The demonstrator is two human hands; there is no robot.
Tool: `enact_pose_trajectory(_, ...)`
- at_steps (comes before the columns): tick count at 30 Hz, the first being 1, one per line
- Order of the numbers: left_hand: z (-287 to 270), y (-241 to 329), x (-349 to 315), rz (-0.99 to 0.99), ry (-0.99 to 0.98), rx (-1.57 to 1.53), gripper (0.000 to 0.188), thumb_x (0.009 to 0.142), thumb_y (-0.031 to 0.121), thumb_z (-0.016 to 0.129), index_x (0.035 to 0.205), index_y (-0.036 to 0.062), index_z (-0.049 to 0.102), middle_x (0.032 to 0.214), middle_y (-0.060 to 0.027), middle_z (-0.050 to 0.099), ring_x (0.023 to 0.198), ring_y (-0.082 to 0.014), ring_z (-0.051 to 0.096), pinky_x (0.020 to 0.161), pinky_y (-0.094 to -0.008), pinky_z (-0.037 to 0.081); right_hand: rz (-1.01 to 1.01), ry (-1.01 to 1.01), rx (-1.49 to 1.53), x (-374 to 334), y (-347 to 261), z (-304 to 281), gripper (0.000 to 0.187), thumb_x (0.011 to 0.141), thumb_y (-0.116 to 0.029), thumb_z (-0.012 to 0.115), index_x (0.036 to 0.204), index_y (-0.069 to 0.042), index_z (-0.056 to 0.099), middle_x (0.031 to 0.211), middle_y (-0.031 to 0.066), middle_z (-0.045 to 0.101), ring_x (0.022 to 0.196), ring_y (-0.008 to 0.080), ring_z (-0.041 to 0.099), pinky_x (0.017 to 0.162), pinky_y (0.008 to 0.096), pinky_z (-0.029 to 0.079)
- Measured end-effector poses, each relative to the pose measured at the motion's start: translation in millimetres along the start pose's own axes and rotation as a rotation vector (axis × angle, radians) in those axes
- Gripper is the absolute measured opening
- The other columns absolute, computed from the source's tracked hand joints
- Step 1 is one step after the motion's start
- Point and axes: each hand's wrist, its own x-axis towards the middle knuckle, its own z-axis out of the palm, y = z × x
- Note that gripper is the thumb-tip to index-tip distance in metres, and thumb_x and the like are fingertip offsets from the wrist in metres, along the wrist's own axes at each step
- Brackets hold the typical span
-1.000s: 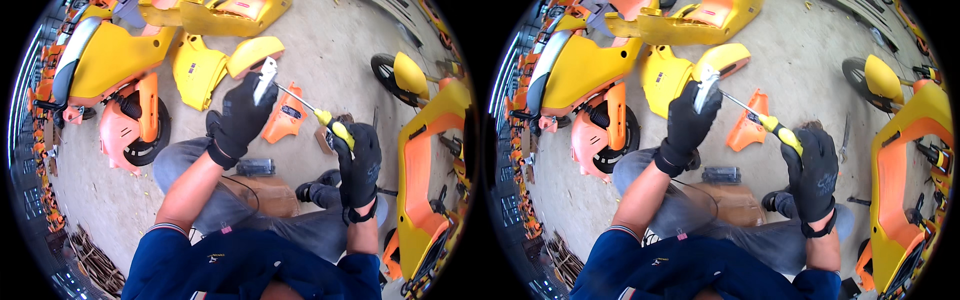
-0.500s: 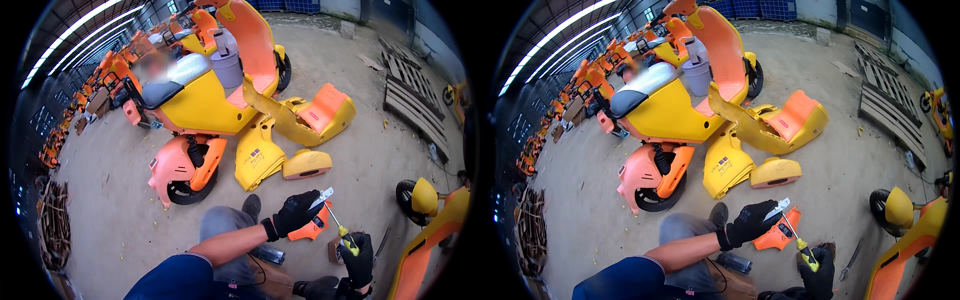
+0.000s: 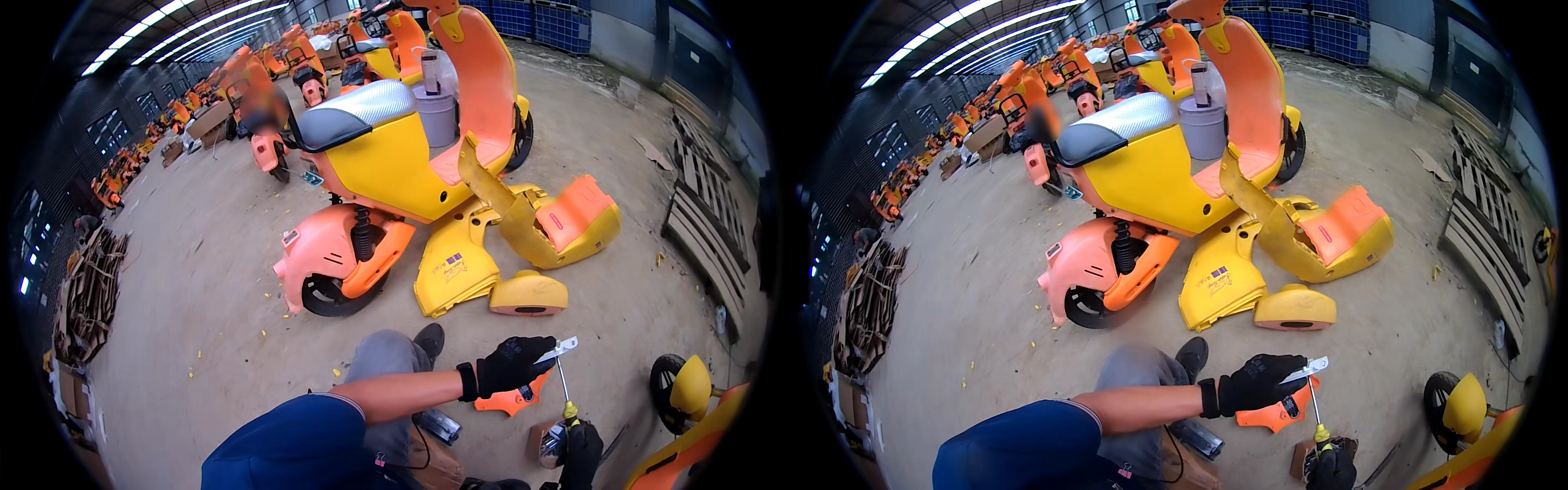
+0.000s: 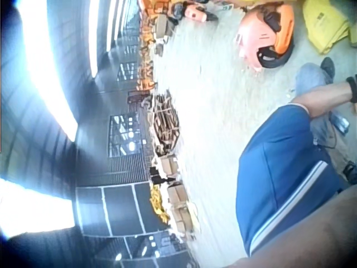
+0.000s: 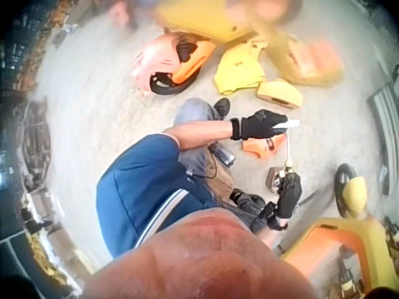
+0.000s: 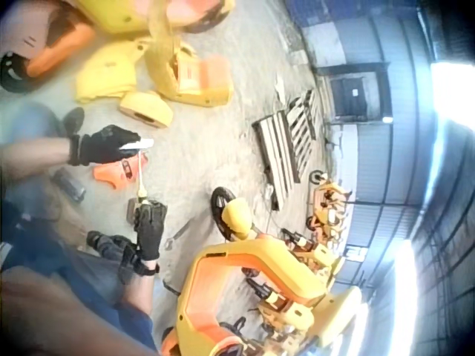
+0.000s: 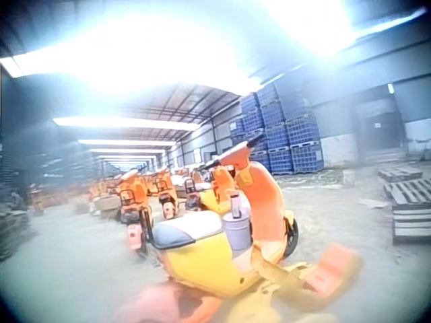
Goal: The person sits on the floor and uses a yellow-handled screwdriver to tighten screws into a white LED light module. They repeatedly rotate the module to access different screw holes and secure the internal components.
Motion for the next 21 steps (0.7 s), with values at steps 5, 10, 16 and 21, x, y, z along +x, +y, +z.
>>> enact_pose_trajectory(5,3.9,-2.7,1.0,-0.005,0.002,0.030,0.043,0.087,0.022,0.068,0.123,0.0001,0.060,0.110,-0.0207,0.067,0.099,-0.0360,0.065,0.087,-0.0402,0.052,0.289,-0.071,0.131,-5.5,-27.9,1.5,0.017,0.094,-0.022,0.064,0.099,-0.007,0.058,0.071,-0.0018,0.055,0.052,0.0055,0.044,0.046,0.0211,0.035)
enact_pose_trajectory(10,5.2,-3.6,9.7,-0.019,0.028,0.039,0.046,0.083,0.021,0.071,0.122,-0.0006,0.061,0.109,-0.0209,0.067,0.097,-0.0357,0.066,0.086,-0.0400,0.052,-0.364,0.163,-0.471,7.5,15.8,8.1,0.025,0.091,-0.017,0.068,0.110,-0.006,0.060,0.076,0.0029,0.060,0.060,0.0157,0.054,0.055,0.0282,0.045)
enact_pose_trajectory(16,1.0,-1.4,4.4,-0.005,0.045,0.064,0.041,0.084,0.022,0.071,0.118,-0.0001,0.062,0.105,-0.0198,0.067,0.093,-0.0357,0.066,0.081,-0.0403,0.053,-0.540,0.268,-0.734,1.4,19.7,19.8,0.021,0.084,-0.009,0.064,0.102,0.000,0.058,0.090,0.0146,0.058,0.084,0.0329,0.054,0.075,0.0426,0.044)
enact_pose_trajectory(21,4.2,-7.5,1.8,0.050,0.035,-0.005,0.036,0.086,0.022,0.069,0.115,0.0001,0.062,0.101,-0.0195,0.067,0.091,-0.0360,0.066,0.079,-0.0399,0.053,-0.160,-0.074,-0.140,2.1,41.6,-1.5,0.019,0.089,-0.012,0.063,0.102,0.000,0.056,0.080,0.0094,0.060,0.062,0.0196,0.057,0.056,0.0348,0.044)
